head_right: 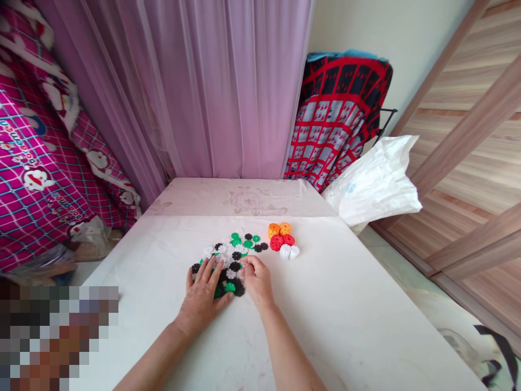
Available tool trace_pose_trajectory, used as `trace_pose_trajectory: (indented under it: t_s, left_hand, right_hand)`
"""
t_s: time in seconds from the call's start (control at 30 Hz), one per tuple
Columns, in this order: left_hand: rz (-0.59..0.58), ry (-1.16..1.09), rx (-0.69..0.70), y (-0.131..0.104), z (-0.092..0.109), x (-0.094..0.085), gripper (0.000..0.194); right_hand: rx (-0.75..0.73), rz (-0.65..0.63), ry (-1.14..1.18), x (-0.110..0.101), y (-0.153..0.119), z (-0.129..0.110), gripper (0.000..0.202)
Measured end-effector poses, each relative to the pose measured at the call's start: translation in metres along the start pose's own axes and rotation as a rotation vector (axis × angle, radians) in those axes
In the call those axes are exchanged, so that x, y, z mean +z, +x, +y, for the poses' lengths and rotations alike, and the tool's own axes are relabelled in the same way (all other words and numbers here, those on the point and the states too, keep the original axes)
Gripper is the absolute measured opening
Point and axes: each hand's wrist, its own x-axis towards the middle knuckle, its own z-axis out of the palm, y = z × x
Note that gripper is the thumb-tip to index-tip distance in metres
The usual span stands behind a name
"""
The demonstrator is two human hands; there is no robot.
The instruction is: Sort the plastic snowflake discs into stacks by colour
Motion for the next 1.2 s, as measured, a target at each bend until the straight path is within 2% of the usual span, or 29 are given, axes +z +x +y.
trace_pose_trajectory:
  t_s: [0.13, 0.23, 0.27, 0.33, 0.4, 0.47, 0.63, 0.83, 0.9, 1.07, 1.2]
  left_hand:
    - [0.026, 0.013, -0.080, 0.016, -0.006, -0.010, 0.054]
    - [0.111, 0.032, -0.107, 0.018, -0.010, -0.014, 0.050]
    - [0.146, 0.035, -0.070, 0.017, -0.009, -0.015, 0.048]
    - [0.192, 0.024, 0.096, 0.012, -0.005, -0.014, 0.044]
    - [0.193, -0.016, 0.291, 0.007, 0.001, -0.012, 0.039]
    - [0.187, -0.040, 0.349, 0.004, 0.006, -0.010, 0.033]
    - [0.192, -0.039, 0.270, 0.003, 0.007, -0.010, 0.028]
    - [0.218, -0.058, 0.202, 0.001, 0.004, -0.012, 0.027]
    - [0.218, -0.059, 0.182, 0.000, 0.003, -0.013, 0.028]
    - [0.197, -0.049, 0.163, -0.004, -0.003, -0.013, 0.033]
    - [0.221, -0.070, 0.125, -0.008, -0.010, -0.012, 0.033]
  right_hand:
    - [-0.246, 0.117, -0.387, -0.015, 0.005, -0.002, 0.023]
    - [-0.296, 0.092, -0.665, -0.021, 0.007, -0.004, 0.030]
    - [-0.294, 0.077, -0.727, -0.022, 0.007, -0.005, 0.030]
    - [-0.281, 0.045, -0.812, -0.021, 0.007, -0.008, 0.029]
    - [-0.265, 0.016, -0.861, -0.020, 0.008, -0.012, 0.028]
    - [-0.258, -0.016, -0.888, -0.019, 0.010, -0.016, 0.025]
    - [-0.261, 0.007, -0.932, -0.019, 0.012, -0.018, 0.016]
    - [-0.211, 0.231, -1.021, -0.035, -0.001, -0.006, 0.017]
    - [-0.232, 0.265, -1.019, -0.041, -0.012, -0.003, 0.021]
    - [-0.327, 0.170, -1.028, -0.042, -0.035, -0.004, 0.028]
    - [-0.347, 0.058, -1.047, -0.032, -0.034, -0.014, 0.035]
